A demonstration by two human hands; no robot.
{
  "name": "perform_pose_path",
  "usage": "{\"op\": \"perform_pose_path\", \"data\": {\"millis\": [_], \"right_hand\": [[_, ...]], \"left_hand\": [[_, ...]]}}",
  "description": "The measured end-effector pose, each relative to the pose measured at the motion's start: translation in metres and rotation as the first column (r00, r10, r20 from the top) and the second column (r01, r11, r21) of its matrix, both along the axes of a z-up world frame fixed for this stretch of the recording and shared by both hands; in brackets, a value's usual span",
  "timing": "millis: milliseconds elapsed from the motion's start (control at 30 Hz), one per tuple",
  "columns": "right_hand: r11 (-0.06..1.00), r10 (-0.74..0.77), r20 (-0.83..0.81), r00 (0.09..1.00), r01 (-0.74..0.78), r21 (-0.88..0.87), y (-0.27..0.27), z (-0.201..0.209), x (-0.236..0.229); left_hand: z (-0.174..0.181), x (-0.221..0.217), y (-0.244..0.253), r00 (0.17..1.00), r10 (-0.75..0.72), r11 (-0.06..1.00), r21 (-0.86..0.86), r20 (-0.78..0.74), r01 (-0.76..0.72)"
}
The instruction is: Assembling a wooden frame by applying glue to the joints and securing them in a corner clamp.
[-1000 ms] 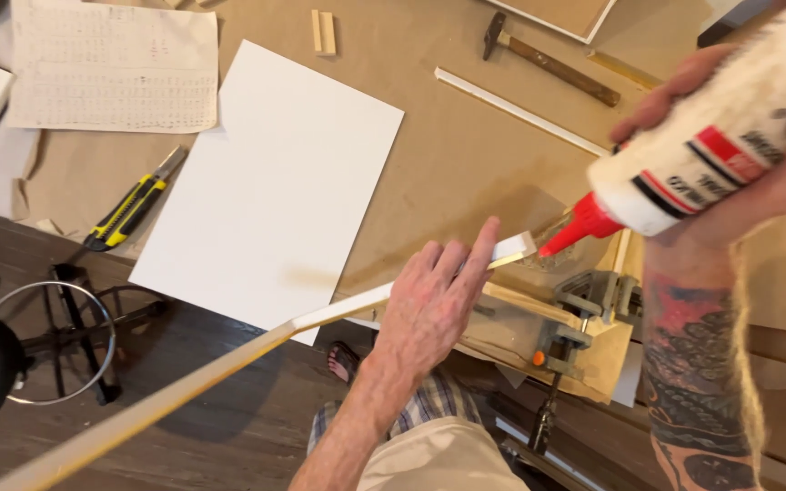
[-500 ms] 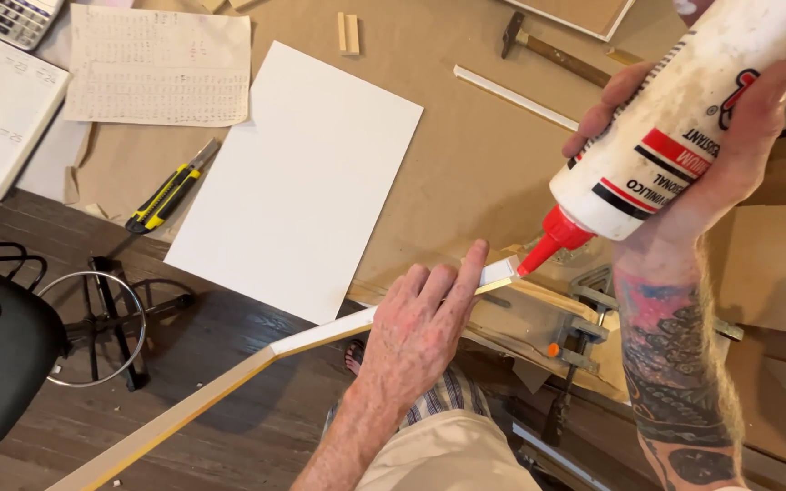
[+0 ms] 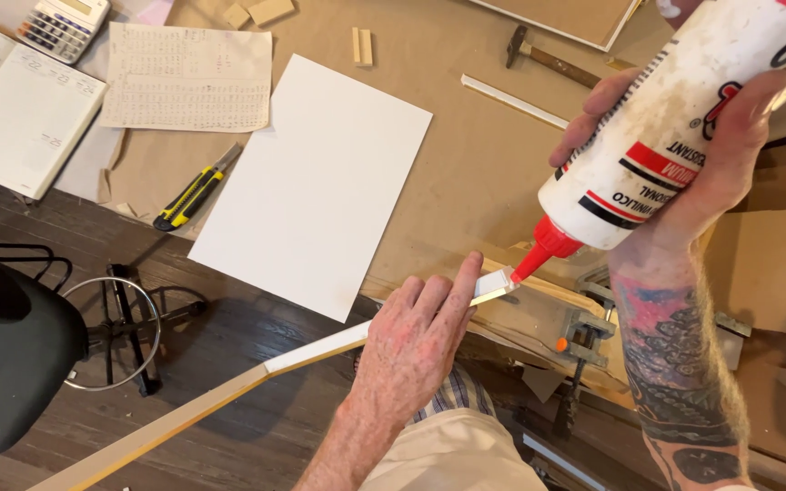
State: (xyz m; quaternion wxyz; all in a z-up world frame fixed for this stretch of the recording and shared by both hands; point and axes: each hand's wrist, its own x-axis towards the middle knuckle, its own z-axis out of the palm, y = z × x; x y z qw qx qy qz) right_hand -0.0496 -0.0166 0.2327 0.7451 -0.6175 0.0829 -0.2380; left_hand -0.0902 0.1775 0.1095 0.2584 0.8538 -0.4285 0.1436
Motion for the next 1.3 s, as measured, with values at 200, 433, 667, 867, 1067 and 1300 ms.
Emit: {"op": "perform_pose_path", "data": {"millis": [200,433,667,867,1067,1300], "right_hand": [[0.995,0.082,0.023,0.996,-0.08,-0.051,0.006,-0.001,-0.004],[0.971,0.121,0.244,0.962,-0.064,-0.229,-0.016,-0.037,0.031],[0.922,0.191,-0.145,0.971,-0.126,0.366,-0.103,-0.108,0.202],[0.155,-0.09,-0.651,0.754,-0.635,-0.757,-0.102,-0.206,0.365],[-0.83,-0.254,-0.331,0.909,-0.381,-0.408,-0.045,-0.276,0.481],[-0.924,-0.106,-0.289,0.951,-0.202,-0.326,-0.029,-0.287,0.5]], "left_hand": [[0.005,-0.001,0.012,1.0,0.018,1.0,-0.004,-0.001,-0.018],[0.008,0.014,0.023,0.999,0.029,0.999,-0.022,-0.04,-0.03],[-0.006,0.055,0.046,0.982,0.147,0.988,-0.039,-0.119,-0.153],[-0.049,0.094,0.055,0.921,0.347,0.938,-0.078,0.174,-0.339],[-0.091,0.108,0.056,0.852,0.408,0.904,-0.015,0.327,-0.427],[-0.077,0.115,0.048,0.826,0.51,0.858,-0.082,0.24,-0.506]]}}
